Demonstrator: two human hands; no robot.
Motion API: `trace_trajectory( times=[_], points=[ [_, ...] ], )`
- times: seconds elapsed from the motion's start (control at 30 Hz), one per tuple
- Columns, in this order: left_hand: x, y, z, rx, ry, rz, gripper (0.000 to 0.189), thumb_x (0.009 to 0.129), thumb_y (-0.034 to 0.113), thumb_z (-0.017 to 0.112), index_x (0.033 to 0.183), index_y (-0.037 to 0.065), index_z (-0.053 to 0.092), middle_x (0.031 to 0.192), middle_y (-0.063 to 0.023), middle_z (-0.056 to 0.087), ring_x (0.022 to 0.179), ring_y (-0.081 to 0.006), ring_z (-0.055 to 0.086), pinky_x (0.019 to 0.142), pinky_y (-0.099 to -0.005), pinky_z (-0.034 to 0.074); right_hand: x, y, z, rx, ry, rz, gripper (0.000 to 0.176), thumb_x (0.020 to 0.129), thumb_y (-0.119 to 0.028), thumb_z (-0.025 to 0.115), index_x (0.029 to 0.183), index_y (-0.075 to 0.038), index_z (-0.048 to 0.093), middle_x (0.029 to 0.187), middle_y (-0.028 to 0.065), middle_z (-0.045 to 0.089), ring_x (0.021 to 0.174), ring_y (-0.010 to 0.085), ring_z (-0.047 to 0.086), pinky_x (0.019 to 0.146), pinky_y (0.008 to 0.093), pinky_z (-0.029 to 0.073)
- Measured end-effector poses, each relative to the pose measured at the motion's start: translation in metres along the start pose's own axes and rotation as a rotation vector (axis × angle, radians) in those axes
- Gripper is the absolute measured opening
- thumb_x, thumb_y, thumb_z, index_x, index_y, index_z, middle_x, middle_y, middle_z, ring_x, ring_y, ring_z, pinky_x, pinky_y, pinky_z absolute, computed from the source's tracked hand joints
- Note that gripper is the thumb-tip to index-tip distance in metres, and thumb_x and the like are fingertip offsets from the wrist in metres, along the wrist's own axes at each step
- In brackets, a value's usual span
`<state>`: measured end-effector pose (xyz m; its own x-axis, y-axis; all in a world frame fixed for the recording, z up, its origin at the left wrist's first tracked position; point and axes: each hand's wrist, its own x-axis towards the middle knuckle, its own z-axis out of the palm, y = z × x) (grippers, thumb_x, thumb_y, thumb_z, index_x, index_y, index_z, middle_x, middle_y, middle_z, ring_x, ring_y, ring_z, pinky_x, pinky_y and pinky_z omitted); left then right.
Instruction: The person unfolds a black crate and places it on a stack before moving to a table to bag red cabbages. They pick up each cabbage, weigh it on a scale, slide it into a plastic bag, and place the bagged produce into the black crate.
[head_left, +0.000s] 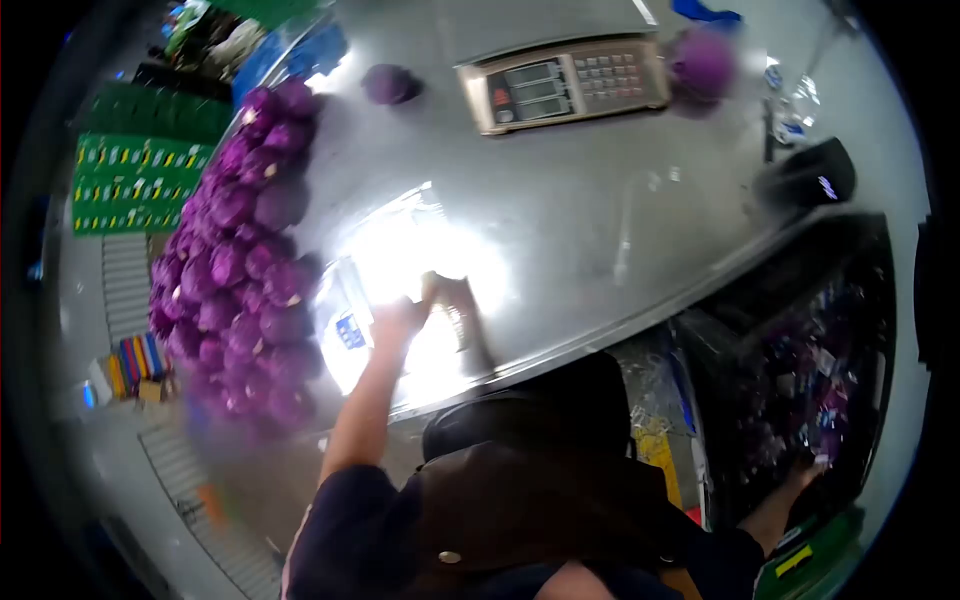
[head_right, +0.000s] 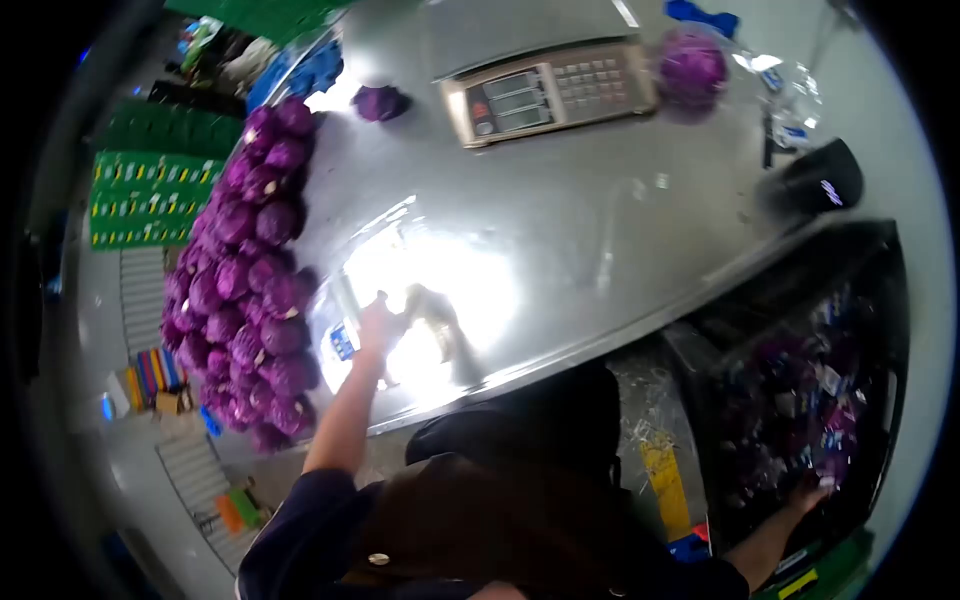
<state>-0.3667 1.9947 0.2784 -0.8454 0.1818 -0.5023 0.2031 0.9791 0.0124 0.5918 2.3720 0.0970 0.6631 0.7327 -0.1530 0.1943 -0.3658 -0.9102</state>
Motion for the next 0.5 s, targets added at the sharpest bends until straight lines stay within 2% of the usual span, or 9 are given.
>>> trace_trajectory(
  times=[0.03, 0.1, 0.17, 0.2, 0.23, 0.3, 0.37, 0.43, 0.5],
  points=[
    [0.006, -0.005, 0.016, 0.123, 0.177, 0.05, 0.069, 0.084, 0.064, 0.042, 0.093, 0.0, 0.066, 0.079, -0.0172, 0.067, 0.083, -0.0341, 0.065, 0.073, -0.0411, 0.051, -0.012, -0.021, -0.001, -0.203, 0.043, 0.055, 0.05, 0.084, -0.025, 0.06, 0.126, -0.001, 0.045, 0.121, 0.0208, 0.052, 0.107, 0.034, 0.053, 0.093, 0.0485, 0.042],
    [0.008, 0.003, 0.006, -0.018, 0.009, 0.289, 0.042, 0.087, 0.044, 0.046, 0.098, 0.009, 0.067, 0.094, -0.0155, 0.066, 0.086, -0.0311, 0.064, 0.077, -0.0422, 0.049, -0.025, -0.08, 0.006, -0.93, 0.122, 0.124, 0.049, 0.081, -0.034, 0.06, 0.117, -0.001, 0.053, 0.115, 0.0216, 0.056, 0.102, 0.0344, 0.056, 0.089, 0.0484, 0.044],
    [0.06, -0.04, 0.081, -0.157, 0.152, 0.505, 0.02, 0.084, 0.021, 0.051, 0.084, 0.01, 0.068, 0.078, -0.0126, 0.066, 0.073, -0.0288, 0.065, 0.06, -0.0395, 0.051, -0.03, -0.136, 0.02, -1.282, 0.293, 0.075, 0.052, 0.079, -0.044, 0.06, 0.107, 0.0, 0.061, 0.109, 0.0224, 0.061, 0.098, 0.0349, 0.06, 0.085, 0.0482, 0.047],
    [0.057, -0.039, 0.089, -0.122, 0.258, 0.47, 0.017, 0.081, 0.018, 0.053, 0.079, 0.007, 0.066, 0.075, -0.0129, 0.065, 0.069, -0.0288, 0.064, 0.057, -0.0395, 0.05, -0.035, -0.155, 0.031, -1.028, 0.631, -0.095, 0.059, 0.073, -0.05, 0.064, 0.102, 0.002, 0.063, 0.103, 0.024, 0.063, 0.092, 0.0391, 0.061, 0.083, 0.0481, 0.047],
    [0.056, -0.04, 0.094, -0.087, 0.365, 0.435, 0.014, 0.079, 0.016, 0.055, 0.074, 0.005, 0.063, 0.071, -0.0132, 0.065, 0.066, -0.0288, 0.064, 0.054, -0.0396, 0.05, -0.04, -0.174, 0.046, -0.786, 0.576, -0.737, 0.059, 0.076, -0.048, 0.062, 0.109, 0.001, 0.062, 0.106, 0.0219, 0.063, 0.093, 0.04, 0.061, 0.083, 0.0471, 0.048],
    [0.047, -0.04, 0.082, -0.056, 0.415, 0.377, 0.014, 0.077, 0.016, 0.061, 0.071, 0.004, 0.061, 0.07, -0.0149, 0.064, 0.064, -0.0302, 0.063, 0.055, -0.0402, 0.049, -0.11, -0.253, 0.132, -0.485, 0.281, -1.202, 0.043, 0.088, -0.033, 0.056, 0.117, -0.001, 0.06, 0.114, 0.0186, 0.061, 0.097, 0.0337, 0.061, 0.084, 0.0402, 0.048],
    [0.038, -0.043, 0.062, -0.142, 0.405, 0.312, 0.017, 0.074, 0.017, 0.067, 0.069, 0.003, 0.059, 0.068, -0.0159, 0.063, 0.062, -0.0314, 0.062, 0.055, -0.0404, 0.048, -0.297, -0.353, 0.241, -0.313, -0.13, -1.204, 0.037, 0.094, -0.019, 0.051, 0.125, -0.001, 0.052, 0.121, 0.0141, 0.058, 0.104, 0.0243, 0.059, 0.092, 0.0317, 0.046],
    [0.035, -0.052, 0.043, -0.341, 0.338, 0.248, 0.022, 0.071, 0.019, 0.073, 0.068, 0.002, 0.058, 0.066, -0.0163, 0.062, 0.06, -0.0322, 0.061, 0.054, -0.0404, 0.047, -0.439, -0.389, 0.318, -0.256, -0.549, -1.476, 0.03, 0.093, -0.005, 0.048, 0.122, 0.001, 0.053, 0.123, 0.0137, 0.056, 0.113, 0.0235, 0.053, 0.099, 0.0323, 0.04],
    [0.027, -0.062, 0.024, -0.588, 0.27, 0.183, 0.039, 0.067, 0.029, 0.08, 0.065, -0.001, 0.056, 0.058, -0.0166, 0.058, 0.05, -0.0296, 0.054, 0.05, -0.0373, 0.043, -0.614, -0.38, 0.375, -0.159, -0.98, -1.404, 0.036, 0.084, 0.0, 0.057, 0.12, -0.002, 0.053, 0.123, 0.0145, 0.055, 0.117, 0.0259, 0.05, 0.101, 0.0348, 0.038]
  ],
)
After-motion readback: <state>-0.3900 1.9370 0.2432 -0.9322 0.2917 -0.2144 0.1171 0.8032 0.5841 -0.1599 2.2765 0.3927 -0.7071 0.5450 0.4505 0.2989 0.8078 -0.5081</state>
